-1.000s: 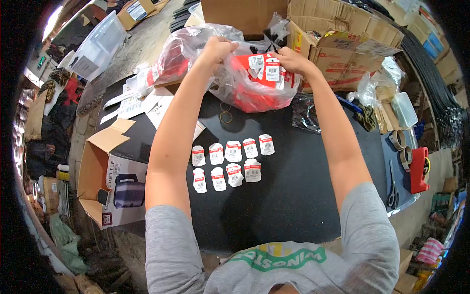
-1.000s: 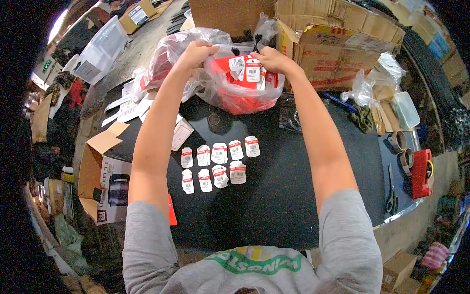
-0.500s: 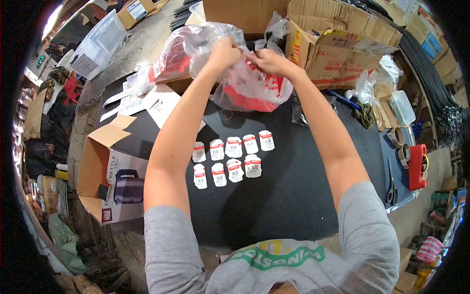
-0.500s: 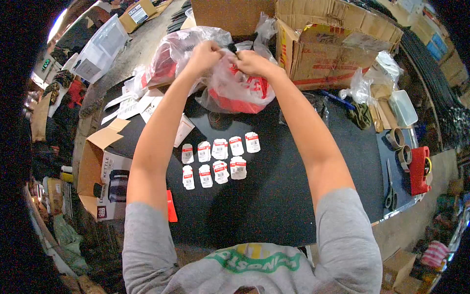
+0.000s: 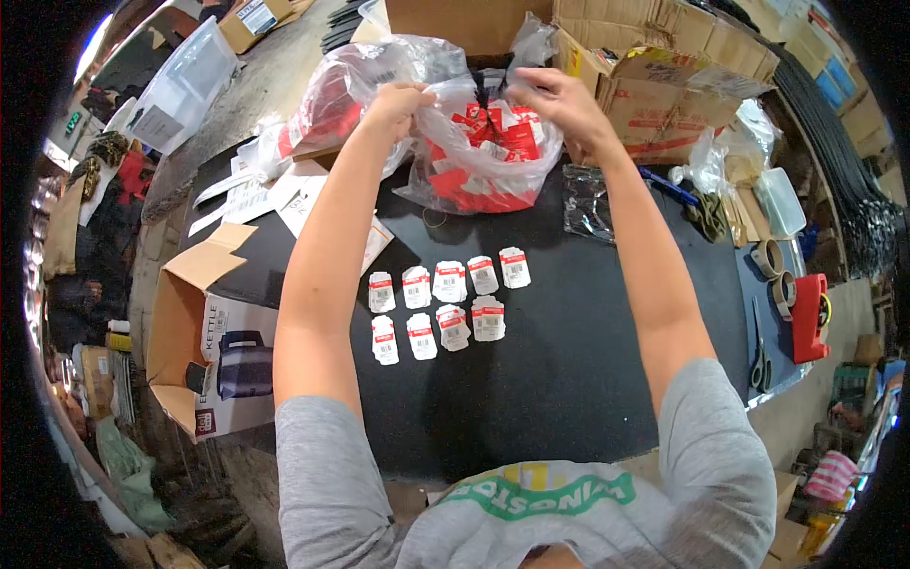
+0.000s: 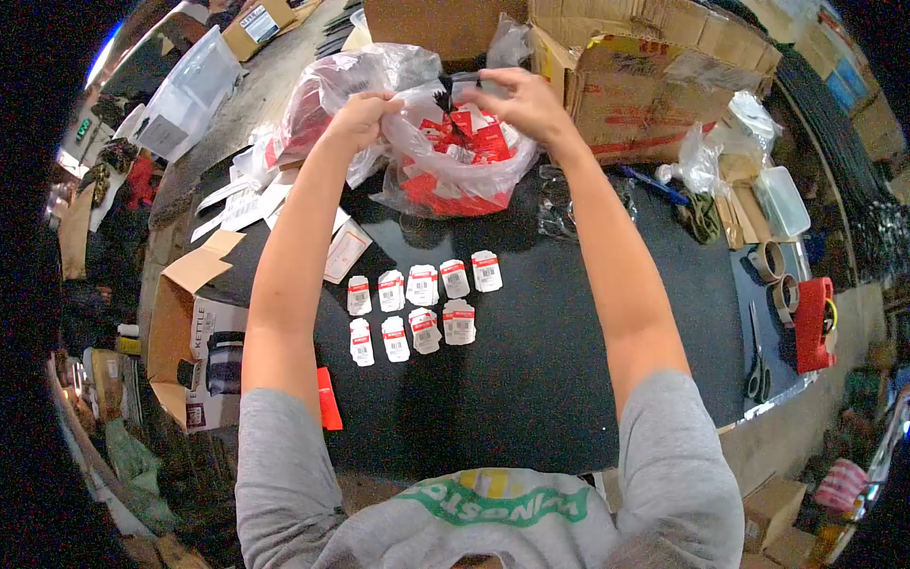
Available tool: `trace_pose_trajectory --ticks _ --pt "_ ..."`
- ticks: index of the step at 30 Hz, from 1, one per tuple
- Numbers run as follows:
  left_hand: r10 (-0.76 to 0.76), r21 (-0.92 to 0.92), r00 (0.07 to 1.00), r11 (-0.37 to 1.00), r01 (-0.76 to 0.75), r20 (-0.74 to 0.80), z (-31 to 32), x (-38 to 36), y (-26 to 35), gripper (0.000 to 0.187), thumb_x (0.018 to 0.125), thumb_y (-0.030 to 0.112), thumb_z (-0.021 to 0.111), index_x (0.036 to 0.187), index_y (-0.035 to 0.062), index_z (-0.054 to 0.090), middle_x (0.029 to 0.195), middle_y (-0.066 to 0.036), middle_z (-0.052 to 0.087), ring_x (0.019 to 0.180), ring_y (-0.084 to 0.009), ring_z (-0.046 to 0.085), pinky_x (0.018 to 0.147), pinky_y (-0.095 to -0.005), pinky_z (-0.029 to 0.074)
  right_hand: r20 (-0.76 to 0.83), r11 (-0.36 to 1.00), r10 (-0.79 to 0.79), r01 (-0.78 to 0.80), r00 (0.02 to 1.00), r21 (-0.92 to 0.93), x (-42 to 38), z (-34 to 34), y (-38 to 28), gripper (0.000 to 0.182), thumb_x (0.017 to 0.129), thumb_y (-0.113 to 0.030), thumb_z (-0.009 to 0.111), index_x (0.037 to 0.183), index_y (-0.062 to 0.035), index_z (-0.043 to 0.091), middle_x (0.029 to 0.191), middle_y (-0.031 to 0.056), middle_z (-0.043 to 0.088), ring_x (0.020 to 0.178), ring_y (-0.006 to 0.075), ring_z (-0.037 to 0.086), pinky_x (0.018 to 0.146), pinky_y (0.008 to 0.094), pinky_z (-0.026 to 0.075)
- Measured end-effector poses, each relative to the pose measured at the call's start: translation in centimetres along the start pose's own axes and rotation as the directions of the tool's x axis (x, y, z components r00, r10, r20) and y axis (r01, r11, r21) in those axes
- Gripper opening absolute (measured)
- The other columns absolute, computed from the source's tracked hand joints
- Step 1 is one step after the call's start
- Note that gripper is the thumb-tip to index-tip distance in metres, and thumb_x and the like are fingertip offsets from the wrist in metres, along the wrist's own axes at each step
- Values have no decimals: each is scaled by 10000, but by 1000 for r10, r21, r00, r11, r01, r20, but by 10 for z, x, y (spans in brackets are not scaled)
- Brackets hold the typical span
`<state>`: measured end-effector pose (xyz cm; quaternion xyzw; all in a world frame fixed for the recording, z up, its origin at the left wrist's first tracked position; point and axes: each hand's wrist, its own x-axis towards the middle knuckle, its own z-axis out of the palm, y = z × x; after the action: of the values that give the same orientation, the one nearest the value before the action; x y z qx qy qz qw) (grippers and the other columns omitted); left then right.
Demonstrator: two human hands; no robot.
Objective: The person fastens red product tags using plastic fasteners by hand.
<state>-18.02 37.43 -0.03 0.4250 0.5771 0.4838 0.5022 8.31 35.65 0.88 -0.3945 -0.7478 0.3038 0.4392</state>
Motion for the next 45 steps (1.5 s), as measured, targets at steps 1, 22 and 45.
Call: trace_pose_trajectory --ticks 1,22,45 --pt "20 -54 998 998 -17 55 2 -2 1 273 768 121 719 940 -63 614 807 -106 624 692 -196 609 579 -335 491 -106 998 41 -36 993 49 -2 -6 8 498 796 -345 702 1105 35 612 991 135 661 955 172 605 841 275 464" --pt "292 30 896 954 -299 -334 27 21 31 274 820 199 655 893 -64 635 717 -103 621 607 -173 553 546 -345 442 -344 788 -133 -111 929 -606 44 -19 1 170 790 -125 528 816 21 610 867 273 616 871 438 597 776 498 478" --pt "609 280 630 788 -548 -482 49 -123 -65 530 783 193 698 1196 -33 452 1123 -197 531 1030 -259 526 925 -367 408 -349 168 -932 738 -97 -654 -198 -132 -255 345 894 -252 531 1152 -22 531 1169 76 569 1074 177 529 940 311 399"
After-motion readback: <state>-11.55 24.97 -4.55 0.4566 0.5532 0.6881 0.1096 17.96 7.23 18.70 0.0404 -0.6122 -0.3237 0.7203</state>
